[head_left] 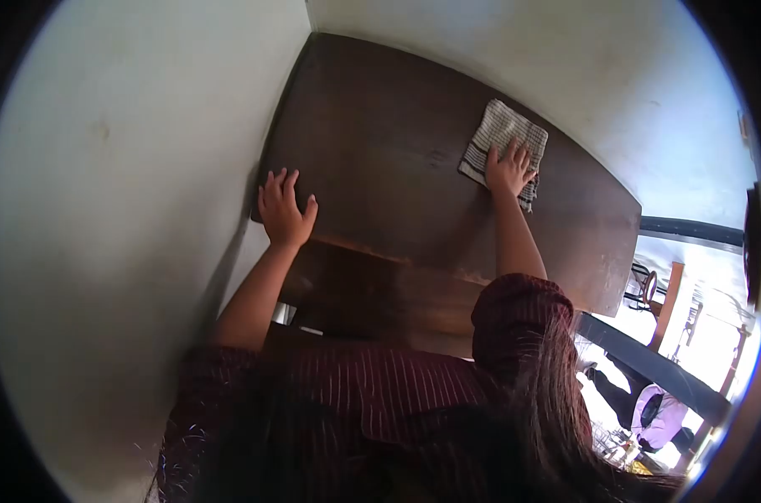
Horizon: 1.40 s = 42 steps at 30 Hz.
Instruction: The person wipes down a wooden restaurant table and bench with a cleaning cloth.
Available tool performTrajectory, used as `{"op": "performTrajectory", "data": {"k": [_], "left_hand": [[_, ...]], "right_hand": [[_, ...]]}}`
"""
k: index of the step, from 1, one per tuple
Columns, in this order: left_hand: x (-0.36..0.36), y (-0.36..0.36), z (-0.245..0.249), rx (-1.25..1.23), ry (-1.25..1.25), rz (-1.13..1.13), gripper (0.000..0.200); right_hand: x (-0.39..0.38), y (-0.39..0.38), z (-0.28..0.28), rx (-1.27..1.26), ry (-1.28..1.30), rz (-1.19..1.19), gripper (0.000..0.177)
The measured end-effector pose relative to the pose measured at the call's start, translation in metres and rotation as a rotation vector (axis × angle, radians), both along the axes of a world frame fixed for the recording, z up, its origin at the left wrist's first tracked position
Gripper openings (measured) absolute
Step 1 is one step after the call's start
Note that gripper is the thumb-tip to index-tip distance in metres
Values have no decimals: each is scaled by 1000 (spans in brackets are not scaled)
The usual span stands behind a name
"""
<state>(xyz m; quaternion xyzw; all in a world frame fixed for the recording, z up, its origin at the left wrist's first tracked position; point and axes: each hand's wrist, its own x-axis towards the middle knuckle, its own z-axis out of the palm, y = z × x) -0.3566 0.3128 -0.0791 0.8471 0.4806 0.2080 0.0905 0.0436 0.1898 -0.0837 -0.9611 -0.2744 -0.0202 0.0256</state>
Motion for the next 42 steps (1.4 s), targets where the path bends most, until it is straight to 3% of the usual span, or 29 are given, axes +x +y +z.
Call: {"op": "performTrajectory", "data": {"k": [4,10,17,21,27,31,33,37,39,42], "left_hand": [[4,-4,16,-23,2,-20,55],[6,-7,19,-51,26,-58,55],[11,-10,10,-59,60,-73,55],[3,-8,11,-57,72,-104,55],[-4,-3,10,-18,86,-120,56],[-2,-4,14,6,90,-111,54],[0,-1,14,21,83,-113,53],[-1,0,8,60,78,-106,49],[-1,3,9,63,111,-87,47],[-2,3,11,77,146,-82,45]], "right_hand": [[-30,89,18,3,-17,46,70],[-130,210,24,111,101,421,71],[-163,271,-1,217,127,863,61],[-148,269,0,196,141,936,60],[-48,167,9,114,45,631,60],[23,31,34,19,47,111,59],[57,-43,19,69,-2,-92,60],[56,-145,18,94,-31,-472,59],[35,-158,20,106,-24,-537,59],[-13,-151,19,54,-46,-381,59]]}}
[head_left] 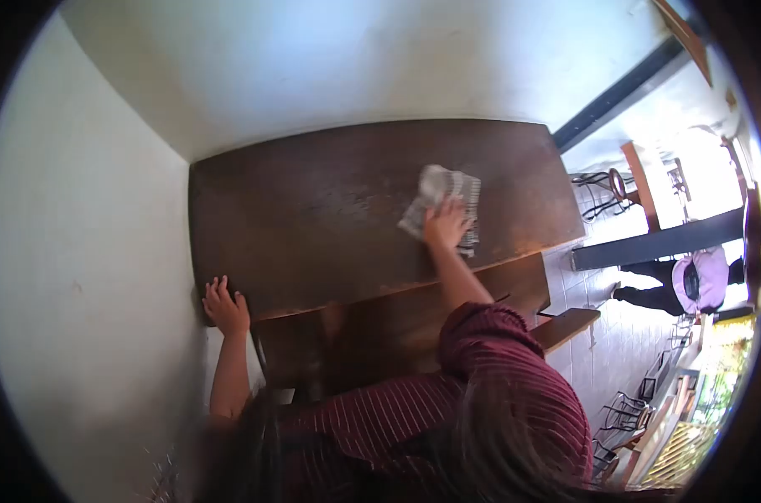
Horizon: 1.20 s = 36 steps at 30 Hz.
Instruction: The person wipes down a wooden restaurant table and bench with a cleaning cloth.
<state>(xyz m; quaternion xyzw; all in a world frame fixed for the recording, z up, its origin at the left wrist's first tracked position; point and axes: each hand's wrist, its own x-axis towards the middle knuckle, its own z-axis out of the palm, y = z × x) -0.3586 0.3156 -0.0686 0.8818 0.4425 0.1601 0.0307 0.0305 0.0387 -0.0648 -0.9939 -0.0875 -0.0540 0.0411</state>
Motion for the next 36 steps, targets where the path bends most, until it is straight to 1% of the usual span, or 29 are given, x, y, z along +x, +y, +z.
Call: {"op": "performTrajectory", "data": {"k": [1,2,4,5,7,8,9,10,12,13,14,15,16,17,18,19,21,22,25,26,27,28,30,31,32,33,34,35,36], "left_hand": [[2,2,-5,6,-2,-5,44],[2,5,-10,14,-12,-23,44],[8,6,-13,-48,44,51,43],[19,-3,-3,-41,45,24,43],[47,-31,26,49,78,-77,43],[66,-46,36,62,69,-111,43],[89,-65,43,7,27,-234,45],[111,-82,46,-50,-15,-362,46],[150,-114,45,-89,-37,-479,47],[169,-128,40,-133,-51,-553,48],[185,-142,34,-187,14,-575,51],[197,-154,32,-188,-3,-607,51],[207,-169,28,-229,128,-589,53],[215,-182,24,-268,259,-570,55],[220,-192,23,-238,248,-559,57],[227,-200,19,-241,234,-590,57],[241,-212,10,-145,204,-695,57],[247,-219,13,-142,184,-718,57],[270,-239,27,-184,152,-855,56],[275,-245,34,-199,135,-847,50],[282,-249,36,-213,125,-833,45],[291,-250,36,-207,126,-839,45],[305,-251,36,-321,32,-806,30],[311,-248,29,-319,38,-810,30],[316,-245,23,-378,-45,-791,24],[318,-243,16,-438,-126,-768,20],[319,-244,16,-417,-52,-739,28],[323,-248,16,-418,-48,-738,28],[324,-254,15,-214,-104,-745,37]], "right_hand": [[-18,7,2,-12,36,76,59],[-36,14,-2,71,13,164,61],[-68,28,10,137,171,344,65],[-79,36,19,185,277,430,67],[-96,52,18,417,476,436,69],[-103,54,19,514,523,444,70],[-102,47,21,611,564,450,70],[-96,31,24,623,537,416,70],[-84,1,34,626,483,560,67],[-73,-20,38,627,457,529,67],[-60,-48,41,545,413,514,66],[-46,-74,47,460,371,498,66],[-33,-100,49,451,348,471,66],[-22,-124,47,382,394,326,66],[-11,-144,47,316,440,181,67],[1,-163,42,309,421,153,67],[24,-195,36,276,539,267,70],[28,-196,38,165,556,324,71],[39,-196,50,104,439,262,69],[51,-201,47,104,422,246,69],[63,-204,42,153,331,167,66],[70,-206,46,205,249,92,64],[85,-209,51,191,233,71,61],[90,-210,54,166,215,55,58],[96,-208,48,167,219,52,58],[100,-203,38,136,85,30,57],[102,-200,35,105,-50,11,56],[103,-203,32,105,-46,10,56],[104,-207,29,196,-146,72,55]]}}
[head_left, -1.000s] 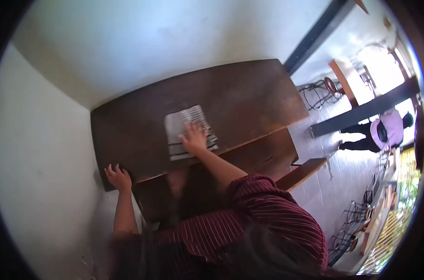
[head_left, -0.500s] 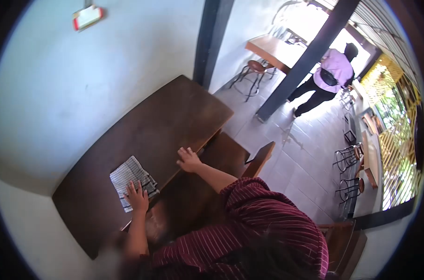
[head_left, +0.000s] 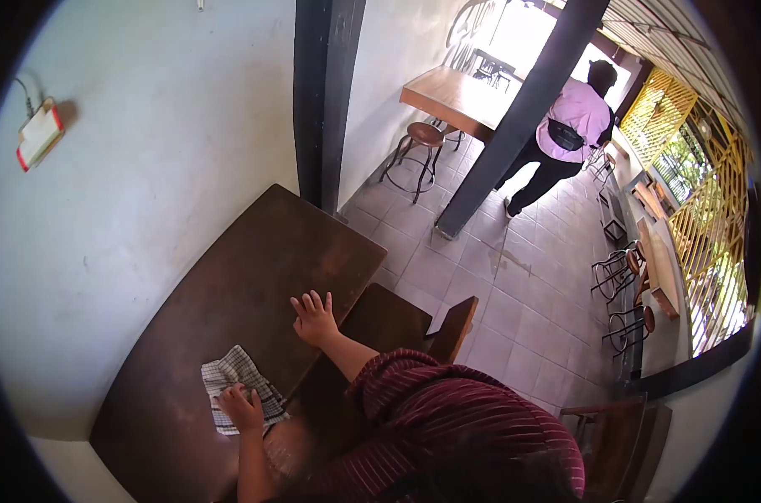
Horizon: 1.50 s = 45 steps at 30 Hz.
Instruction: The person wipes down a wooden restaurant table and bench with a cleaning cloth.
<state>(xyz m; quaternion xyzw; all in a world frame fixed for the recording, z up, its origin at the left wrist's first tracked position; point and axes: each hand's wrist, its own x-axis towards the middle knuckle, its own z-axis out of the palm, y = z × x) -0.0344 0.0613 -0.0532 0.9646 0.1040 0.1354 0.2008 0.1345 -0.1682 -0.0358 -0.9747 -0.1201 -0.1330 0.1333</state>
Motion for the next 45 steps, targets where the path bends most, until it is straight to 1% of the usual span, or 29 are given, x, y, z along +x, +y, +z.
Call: {"op": "performTrajectory", "data": {"k": [1,2,4,6,9,12,16,17,19,21,23,25,27,28,30,31,33,35,37,39,41,42,44,45], "left_hand": [[3,-6,5,164,-123,16,46],[8,-8,12,161,78,47,62],[23,-13,14,183,96,14,63],[36,-16,15,194,173,-60,69],[61,-28,32,227,248,-153,71],[85,-41,29,215,214,-158,71],[92,-46,30,198,179,-131,69],[86,-42,33,195,183,-119,69],[75,-28,39,185,278,-111,67],[42,24,-6,175,115,2,64],[-2,88,-40,373,128,275,60],[-38,131,-20,416,467,583,58],[-69,159,-13,344,501,862,59],[-76,163,-18,350,498,857,59],[-80,168,-30,586,754,968,59],[-78,163,-35,597,754,966,59],[-61,131,-35,516,570,865,59],[-31,85,-9,421,596,618,59],[-14,46,-11,396,399,358,61],[7,8,-13,349,129,123,64],[35,-34,21,317,233,-35,68],[42,-48,29,322,235,-39,68],[53,-68,34,227,316,-213,69],[53,-68,33,225,312,-211,69]], "right_hand": [[1,-1,1,88,-104,58,55],[0,0,3,84,-98,54,55],[0,-2,9,100,-13,61,54],[2,-2,7,91,-8,52,53],[1,-2,7,75,7,52,53],[1,-4,10,97,26,73,52],[1,-2,15,85,85,73,52],[2,-3,14,74,73,56,52],[3,-4,14,60,83,56,52],[2,-3,15,70,100,62,52],[2,-1,21,68,129,57,53],[1,-2,20,69,164,53,53],[1,-1,18,89,130,63,53],[1,-1,17,94,130,57,53],[2,0,16,95,101,54,53],[0,1,16,103,106,50,53],[1,1,16,99,93,52,53],[1,1,15,102,84,49,53],[2,1,15,103,71,53,53],[1,1,15,110,66,50,53],[2,0,14,110,65,48,53],[2,1,14,101,59,46,53],[1,1,13,88,86,50,53],[3,0,13,71,113,59,52]]}}
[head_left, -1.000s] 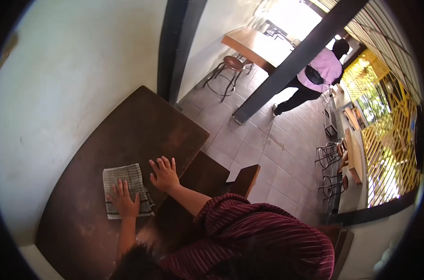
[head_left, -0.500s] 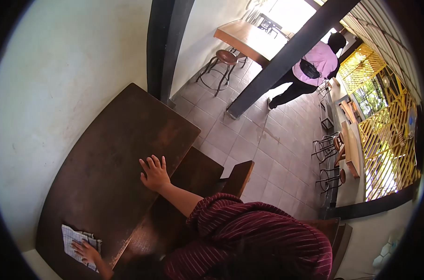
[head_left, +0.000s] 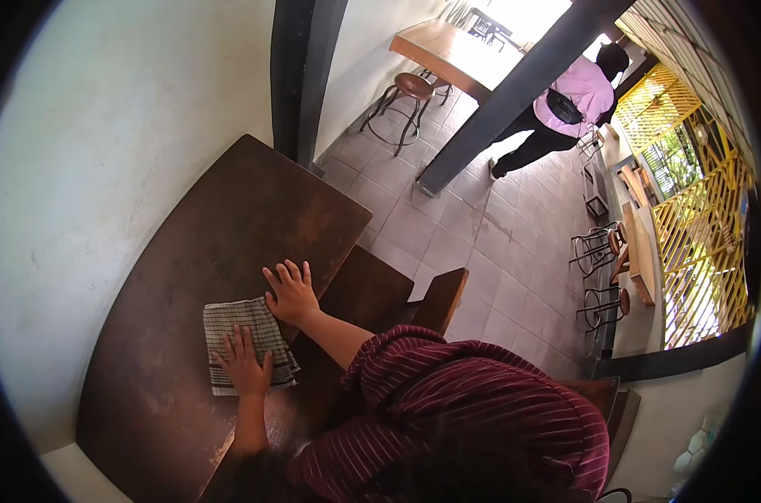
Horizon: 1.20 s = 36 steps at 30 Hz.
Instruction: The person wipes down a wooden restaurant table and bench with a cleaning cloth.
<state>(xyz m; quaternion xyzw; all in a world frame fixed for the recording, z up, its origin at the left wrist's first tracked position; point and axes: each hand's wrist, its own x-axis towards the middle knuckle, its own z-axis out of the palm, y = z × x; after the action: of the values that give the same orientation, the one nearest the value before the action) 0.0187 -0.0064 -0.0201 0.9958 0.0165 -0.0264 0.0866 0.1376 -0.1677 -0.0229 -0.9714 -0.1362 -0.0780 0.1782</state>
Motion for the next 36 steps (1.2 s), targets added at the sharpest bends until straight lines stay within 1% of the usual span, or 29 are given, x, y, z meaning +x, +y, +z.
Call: {"op": "performTrajectory", "data": {"k": [2,3,5,7,8,10,11,12,13,14,16,20,26,30,36], "left_hand": [[-8,4,-3,-44,8,-90,72],[-17,13,0,-45,8,-88,72],[-42,43,3,-8,114,53,71],[-84,87,-27,24,-191,214,65],[-103,111,-13,2,-69,318,62],[-147,163,-32,146,-40,582,60],[-193,235,-116,471,-427,414,59],[-214,271,-122,362,-549,364,58],[-207,257,-99,700,-680,510,59],[-210,260,-91,691,-682,517,59],[-208,263,-91,590,176,1281,62],[-209,280,-110,623,284,1351,63],[-216,286,-106,684,183,1253,61],[-211,276,-100,775,316,1257,62],[-174,240,-66,901,519,1260,64]], "right_hand": [[0,0,-1,8,-27,-7,52],[0,0,-1,19,-51,-17,53],[0,0,-1,22,-53,-14,52],[1,0,-1,27,-54,-19,52],[1,0,-1,35,-60,-17,52],[-2,0,-1,45,-58,-17,51],[-3,1,1,48,-38,-16,51],[-1,1,3,48,-22,-13,51],[0,1,6,42,-27,-8,51],[-1,2,7,36,-6,-8,52],[-2,0,8,12,9,-9,52],[-2,2,4,27,-12,-13,52],[-2,2,6,32,5,-11,53],[-3,2,6,43,3,-7,52],[-2,1,4,41,0,-6,52]]}}
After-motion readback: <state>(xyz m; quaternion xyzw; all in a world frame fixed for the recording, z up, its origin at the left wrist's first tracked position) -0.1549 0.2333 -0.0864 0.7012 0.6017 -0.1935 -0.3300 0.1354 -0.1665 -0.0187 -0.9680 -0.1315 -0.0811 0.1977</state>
